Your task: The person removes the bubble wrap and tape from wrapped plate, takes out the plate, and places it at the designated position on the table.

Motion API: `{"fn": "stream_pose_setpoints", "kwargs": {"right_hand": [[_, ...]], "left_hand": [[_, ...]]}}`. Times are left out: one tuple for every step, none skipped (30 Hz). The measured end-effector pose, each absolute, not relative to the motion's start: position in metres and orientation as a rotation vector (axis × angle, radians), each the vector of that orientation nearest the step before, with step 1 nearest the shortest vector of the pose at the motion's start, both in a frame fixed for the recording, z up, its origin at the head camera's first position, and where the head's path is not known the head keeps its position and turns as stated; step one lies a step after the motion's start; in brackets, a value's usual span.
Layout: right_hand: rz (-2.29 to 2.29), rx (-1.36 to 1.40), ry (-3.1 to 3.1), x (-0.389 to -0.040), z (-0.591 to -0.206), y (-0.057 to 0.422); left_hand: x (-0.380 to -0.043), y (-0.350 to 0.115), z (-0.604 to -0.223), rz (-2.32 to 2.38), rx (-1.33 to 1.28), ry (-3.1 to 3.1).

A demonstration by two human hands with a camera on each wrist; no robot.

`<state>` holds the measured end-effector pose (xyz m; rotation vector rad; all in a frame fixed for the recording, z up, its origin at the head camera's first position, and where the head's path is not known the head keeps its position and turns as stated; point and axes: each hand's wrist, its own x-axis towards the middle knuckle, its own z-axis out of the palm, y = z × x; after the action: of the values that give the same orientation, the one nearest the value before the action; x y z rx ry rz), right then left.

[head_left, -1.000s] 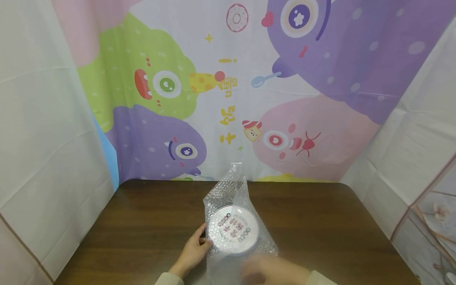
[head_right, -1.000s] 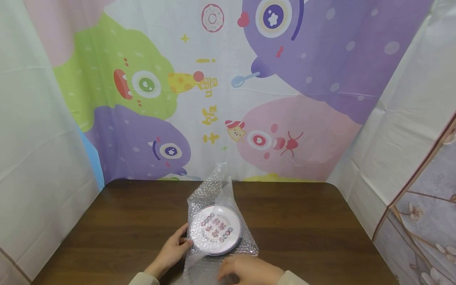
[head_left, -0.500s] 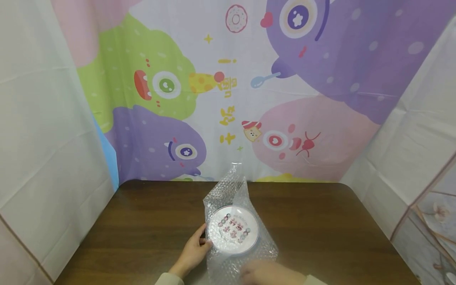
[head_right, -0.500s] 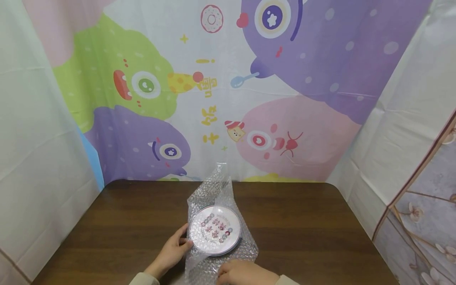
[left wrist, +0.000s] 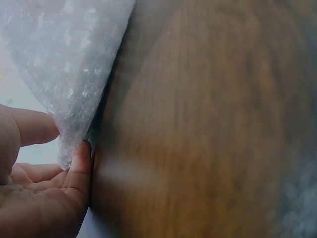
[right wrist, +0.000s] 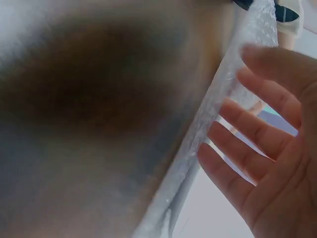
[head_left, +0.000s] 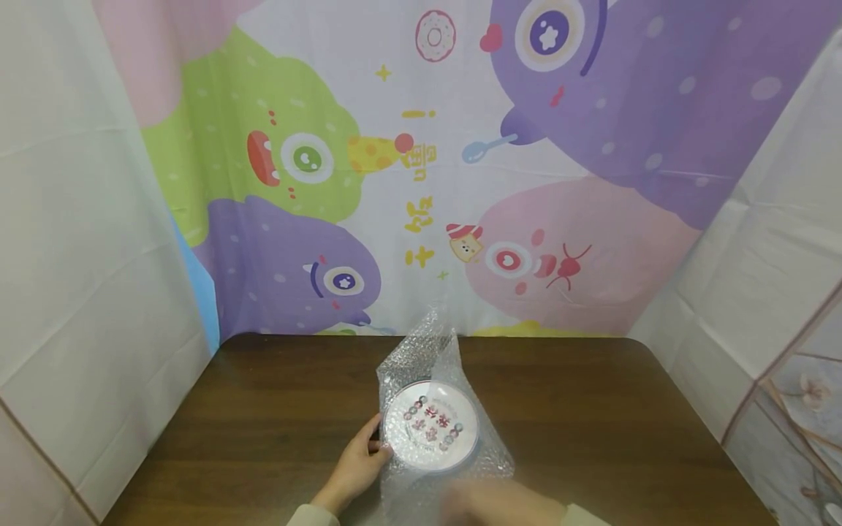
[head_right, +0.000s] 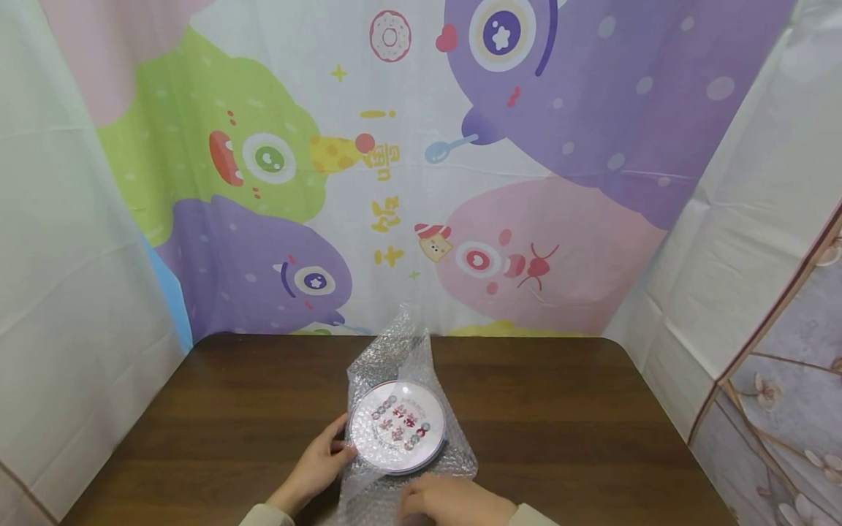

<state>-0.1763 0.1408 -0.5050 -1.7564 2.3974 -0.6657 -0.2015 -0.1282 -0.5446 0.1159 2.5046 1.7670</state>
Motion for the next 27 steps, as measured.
{"fn": "stream_pose_setpoints", "kwargs": {"right_hand": [[-0.696,-1.759,2.41,-0.178,-0.503,0.142],[-0.721,-1.758,2.426,-0.18,-0.501,0.142],[-0.729,-1.768,2.455,-0.182,-0.499,0.143],[-0.715,-1.786,2.511,-0.185,-0.497,0.143],[-0.707,-1.797,2.56,-0.187,-0.495,0.143],[-0.69,-1.798,2.626,-0.189,-0.492,0.143],[-0.671,-1.78,2.703,-0.19,-0.49,0.142],[-0.657,-1.752,2.781,-0.192,-0.488,0.142],[-0.65,-1.72,2.859,-0.194,-0.485,0.142],[-0.649,-1.675,2.934,-0.197,-0.483,0.142],[-0.653,-1.625,2.99,-0.199,-0.481,0.141],[-0.652,-1.558,3.042,-0.202,-0.478,0.141],[-0.665,-1.496,3.081,-0.206,-0.476,0.141],[-0.673,-1.438,3.117,-0.21,-0.475,0.141],[-0.675,-1.386,3.146,-0.214,-0.474,0.142],[-0.669,-1.341,3.172,-0.218,-0.474,0.142],[-0.651,-1.301,3.199,-0.221,-0.474,0.142],[-0.644,-1.275,3.219,-0.225,-0.474,0.143],[-0.635,-1.254,3.237,-0.227,-0.474,0.143],[-0.626,-1.24,3.248,-0.229,-0.475,0.143],[-0.621,-1.23,3.253,-0.231,-0.475,0.143],[-0.615,-1.222,3.259,-0.232,-0.475,0.143],[-0.598,-1.213,3.264,-0.233,-0.476,0.142],[-0.585,-1.206,3.264,-0.234,-0.476,0.142],[-0.567,-1.199,3.265,-0.234,-0.477,0.141],[-0.547,-1.19,3.264,-0.235,-0.477,0.141],[-0.522,-1.182,3.264,-0.235,-0.478,0.141]], "left_hand": [[-0.201,-0.128,-0.544,1.77,0.117,2.504],[-0.201,-0.128,-0.544,1.773,0.117,2.5],[-0.201,-0.128,-0.544,1.776,0.117,2.499],[-0.201,-0.128,-0.544,1.777,0.117,2.498],[-0.2,-0.128,-0.544,1.779,0.118,2.496],[-0.2,-0.128,-0.544,1.778,0.119,2.495],[-0.2,-0.128,-0.544,1.776,0.119,2.495],[-0.2,-0.128,-0.544,1.772,0.118,2.496],[-0.2,-0.128,-0.544,1.769,0.117,2.498],[-0.2,-0.128,-0.544,1.763,0.113,2.498],[-0.2,-0.128,-0.543,1.762,0.112,2.499],[-0.201,-0.128,-0.543,1.758,0.11,2.502],[-0.201,-0.128,-0.543,1.76,0.11,2.502],[-0.201,-0.129,-0.543,1.76,0.108,2.502],[-0.201,-0.128,-0.543,1.762,0.107,2.501],[-0.201,-0.129,-0.543,1.762,0.104,2.503],[-0.201,-0.129,-0.543,1.763,0.104,2.504],[-0.201,-0.129,-0.543,1.764,0.102,2.503],[-0.201,-0.129,-0.543,1.766,0.102,2.502],[-0.201,-0.129,-0.543,1.763,0.101,2.504],[-0.201,-0.129,-0.543,1.763,0.101,2.503],[-0.201,-0.129,-0.543,1.764,0.101,2.503],[-0.201,-0.129,-0.543,1.765,0.102,2.501],[-0.201,-0.129,-0.544,1.767,0.103,2.5],[-0.202,-0.129,-0.544,1.767,0.104,2.501],[-0.202,-0.128,-0.544,1.766,0.103,2.502],[-0.202,-0.128,-0.544,1.767,0.103,2.502]]}}
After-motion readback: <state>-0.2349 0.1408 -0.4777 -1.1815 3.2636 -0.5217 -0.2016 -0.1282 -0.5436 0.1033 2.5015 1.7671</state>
